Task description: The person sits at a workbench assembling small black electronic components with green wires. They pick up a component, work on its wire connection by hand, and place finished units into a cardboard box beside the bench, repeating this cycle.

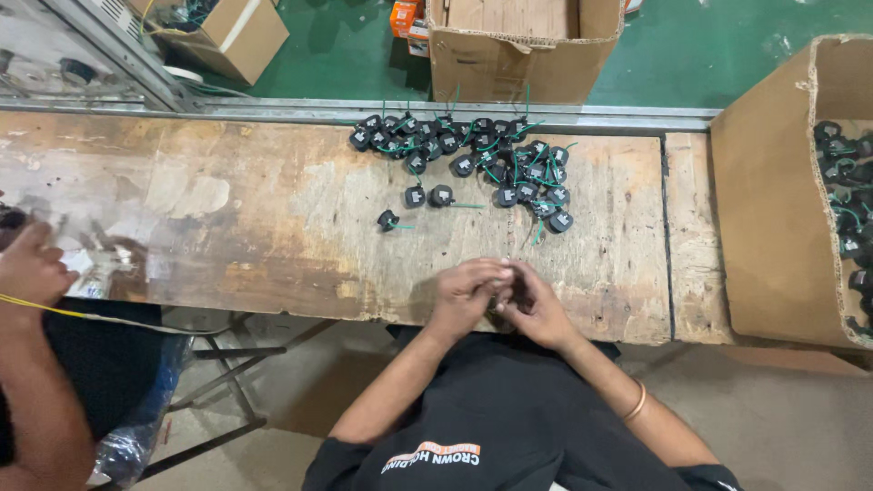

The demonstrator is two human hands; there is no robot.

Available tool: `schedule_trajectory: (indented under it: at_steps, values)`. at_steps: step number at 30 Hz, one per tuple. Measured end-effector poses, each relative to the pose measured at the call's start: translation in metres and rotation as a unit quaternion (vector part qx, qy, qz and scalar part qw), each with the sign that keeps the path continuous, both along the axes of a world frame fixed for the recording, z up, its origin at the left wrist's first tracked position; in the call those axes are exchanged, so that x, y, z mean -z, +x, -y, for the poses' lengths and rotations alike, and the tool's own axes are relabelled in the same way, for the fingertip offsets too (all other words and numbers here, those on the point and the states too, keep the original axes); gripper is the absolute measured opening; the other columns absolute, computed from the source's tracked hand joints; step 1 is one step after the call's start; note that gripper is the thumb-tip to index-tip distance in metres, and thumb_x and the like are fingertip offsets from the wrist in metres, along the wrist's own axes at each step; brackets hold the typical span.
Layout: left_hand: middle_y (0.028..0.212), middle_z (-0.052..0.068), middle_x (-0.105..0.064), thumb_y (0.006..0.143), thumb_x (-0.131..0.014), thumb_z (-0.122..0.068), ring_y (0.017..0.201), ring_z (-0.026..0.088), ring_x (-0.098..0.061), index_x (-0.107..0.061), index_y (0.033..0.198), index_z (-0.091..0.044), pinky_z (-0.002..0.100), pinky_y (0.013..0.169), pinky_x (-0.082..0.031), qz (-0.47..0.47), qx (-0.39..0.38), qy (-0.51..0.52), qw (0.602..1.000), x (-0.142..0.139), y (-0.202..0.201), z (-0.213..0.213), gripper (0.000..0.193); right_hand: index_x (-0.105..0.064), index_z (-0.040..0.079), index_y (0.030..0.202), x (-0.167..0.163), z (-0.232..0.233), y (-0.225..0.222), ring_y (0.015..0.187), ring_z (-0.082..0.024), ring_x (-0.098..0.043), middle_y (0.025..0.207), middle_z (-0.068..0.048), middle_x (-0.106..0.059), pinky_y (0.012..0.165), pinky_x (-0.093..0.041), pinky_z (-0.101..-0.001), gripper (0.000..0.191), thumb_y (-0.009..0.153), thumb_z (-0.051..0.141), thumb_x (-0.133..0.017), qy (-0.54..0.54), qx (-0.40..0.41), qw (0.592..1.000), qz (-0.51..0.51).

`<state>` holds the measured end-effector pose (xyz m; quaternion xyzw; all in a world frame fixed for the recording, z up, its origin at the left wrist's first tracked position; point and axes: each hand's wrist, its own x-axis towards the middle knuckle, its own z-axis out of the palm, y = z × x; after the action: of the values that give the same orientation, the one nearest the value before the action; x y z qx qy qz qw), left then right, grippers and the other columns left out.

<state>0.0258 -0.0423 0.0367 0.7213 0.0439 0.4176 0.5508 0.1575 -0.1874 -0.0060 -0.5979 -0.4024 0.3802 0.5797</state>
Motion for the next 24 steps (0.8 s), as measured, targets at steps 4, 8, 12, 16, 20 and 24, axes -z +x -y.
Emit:
schedule_trajectory:
  at_steps: [4,8,12,16,20,24]
  values:
    - [0.104,0.008,-0.075,0.08,-0.069,0.005,0.103,0.027,-0.074,-0.072,0.105,-0.006,0.04,0.095,-0.06,0.006,-0.024,0.217,0.976,-0.023,0.005,0.0,0.028,-0.062,0.001,0.117,0.023,0.006,-0.004,0.077,-0.011,-0.065,0.09,-0.002,-0.067,0.065,-0.055,-0.0275,0.03,0.089,-0.001,-0.074,-0.029,-0.038,0.998,0.048]
    - [0.109,0.009,-0.075,0.081,-0.072,0.001,0.103,0.03,-0.072,-0.071,0.108,-0.003,0.04,0.093,-0.059,0.006,0.0,0.223,0.975,-0.032,-0.006,-0.008,0.027,-0.066,0.0,0.115,0.018,0.007,-0.006,0.082,-0.009,-0.071,0.094,-0.002,-0.071,0.069,-0.06,-0.0266,0.026,0.089,-0.001,-0.069,-0.005,-0.045,0.998,-0.044]
    - [0.116,0.013,-0.073,0.087,-0.077,-0.005,0.108,0.03,-0.071,-0.068,0.102,-0.005,0.039,0.1,-0.055,0.008,0.051,0.142,0.988,-0.02,-0.009,-0.012,0.017,-0.067,-0.001,0.117,-0.008,0.003,-0.01,0.076,-0.008,-0.062,0.092,-0.002,-0.068,0.063,-0.052,-0.0258,0.032,0.086,0.001,-0.075,-0.011,0.057,0.998,-0.026]
    - [0.106,0.007,-0.074,0.086,-0.081,-0.007,0.102,0.023,-0.07,-0.064,0.094,-0.007,0.034,0.092,-0.058,-0.089,0.097,-0.224,0.966,-0.004,-0.005,0.003,0.019,-0.072,-0.001,0.109,-0.032,0.0,-0.013,0.076,-0.016,-0.069,0.09,-0.007,-0.073,0.068,-0.055,-0.0296,0.028,0.083,0.004,-0.079,-0.02,0.054,0.983,0.176]
    - [0.106,0.005,-0.075,0.082,-0.084,-0.009,0.102,0.019,-0.072,-0.066,0.093,-0.007,0.032,0.091,-0.058,-0.082,0.052,-0.084,0.992,-0.006,-0.013,-0.003,0.022,-0.071,0.001,0.111,-0.048,0.0,-0.014,0.081,-0.023,-0.075,0.095,-0.012,-0.074,0.074,-0.058,-0.0335,0.034,0.078,0.004,-0.079,-0.011,0.042,0.966,0.254]
    - [0.116,0.003,-0.075,0.091,-0.075,-0.007,0.109,0.02,-0.073,-0.07,0.103,-0.01,0.034,0.093,-0.061,-0.05,-0.115,0.142,0.982,-0.029,-0.042,-0.065,0.014,-0.064,0.003,0.107,-0.059,-0.002,-0.013,0.106,-0.026,-0.072,0.111,-0.012,-0.073,0.093,-0.056,-0.0356,0.032,0.08,0.002,-0.081,0.096,0.04,0.974,0.202]
